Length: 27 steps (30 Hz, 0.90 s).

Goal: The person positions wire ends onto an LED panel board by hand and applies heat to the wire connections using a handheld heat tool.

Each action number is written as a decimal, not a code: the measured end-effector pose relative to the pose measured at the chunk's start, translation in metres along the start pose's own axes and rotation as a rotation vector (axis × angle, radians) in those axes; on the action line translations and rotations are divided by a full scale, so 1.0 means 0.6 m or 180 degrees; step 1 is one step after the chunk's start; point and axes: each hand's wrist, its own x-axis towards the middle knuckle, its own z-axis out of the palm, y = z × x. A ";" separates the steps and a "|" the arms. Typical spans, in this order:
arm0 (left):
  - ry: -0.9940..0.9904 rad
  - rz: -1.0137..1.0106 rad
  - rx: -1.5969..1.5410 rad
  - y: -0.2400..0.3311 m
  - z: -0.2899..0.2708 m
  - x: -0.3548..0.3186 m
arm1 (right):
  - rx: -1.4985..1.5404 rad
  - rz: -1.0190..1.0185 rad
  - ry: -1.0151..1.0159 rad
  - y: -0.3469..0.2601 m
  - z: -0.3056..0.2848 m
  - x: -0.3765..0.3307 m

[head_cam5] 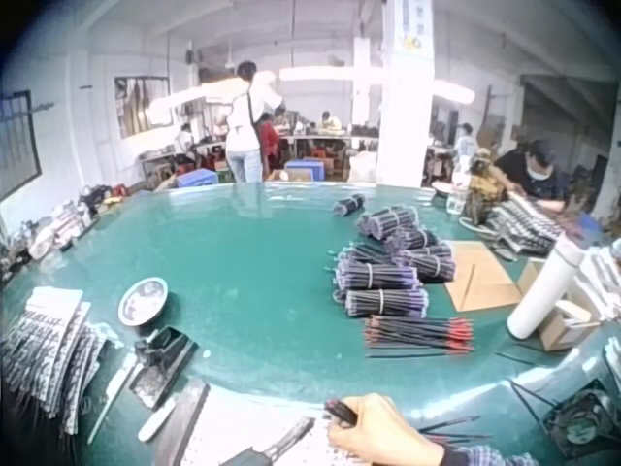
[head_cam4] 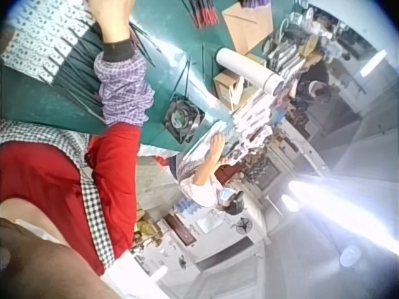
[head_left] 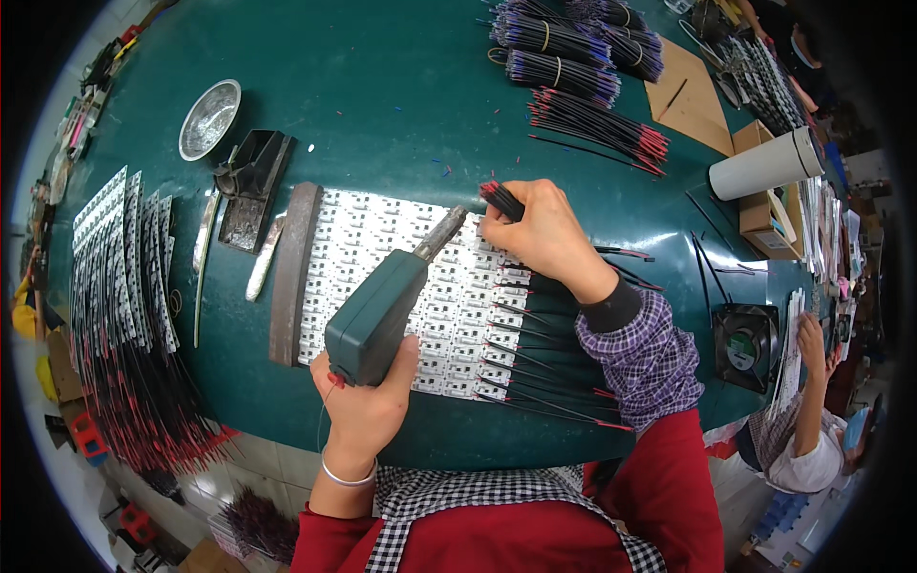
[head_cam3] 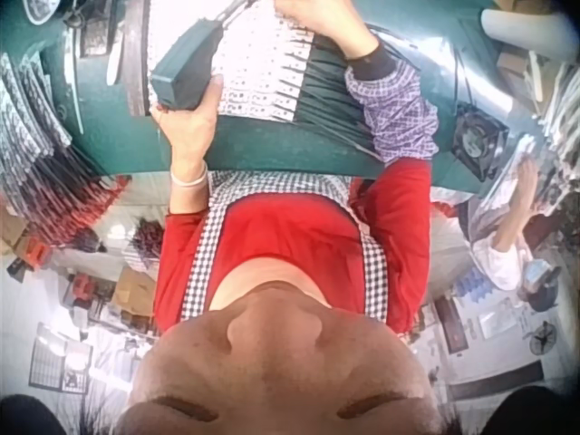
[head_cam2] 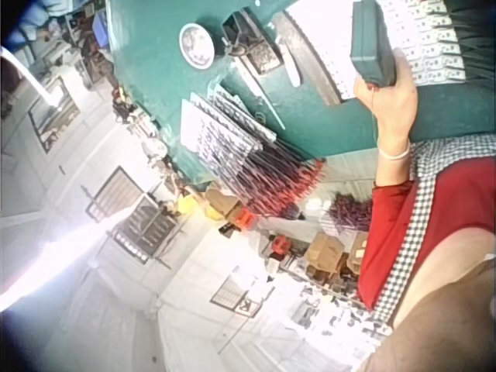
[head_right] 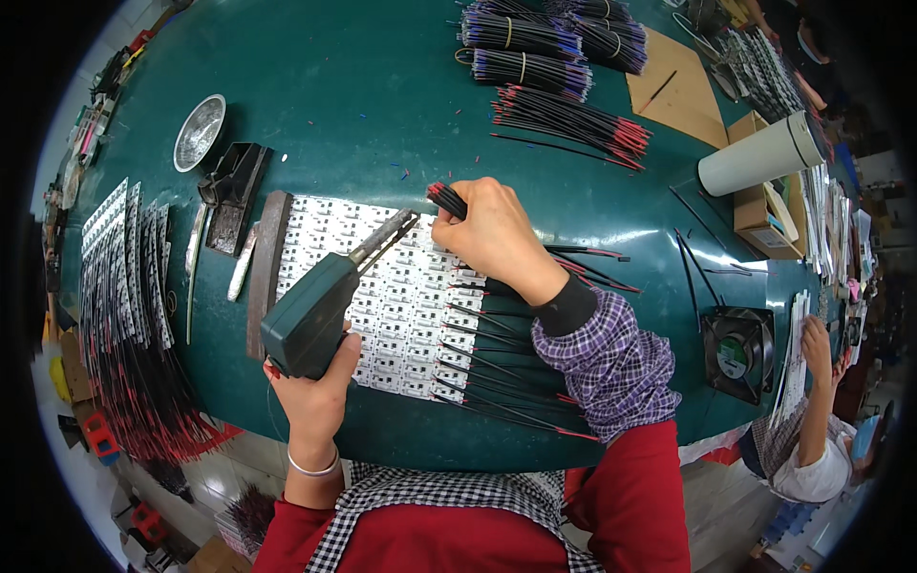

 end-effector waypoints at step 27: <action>-0.0256 -0.0101 0.0359 -0.018 -0.004 0.008 | -0.0113 0.0085 -0.0108 -0.007 -0.004 0.007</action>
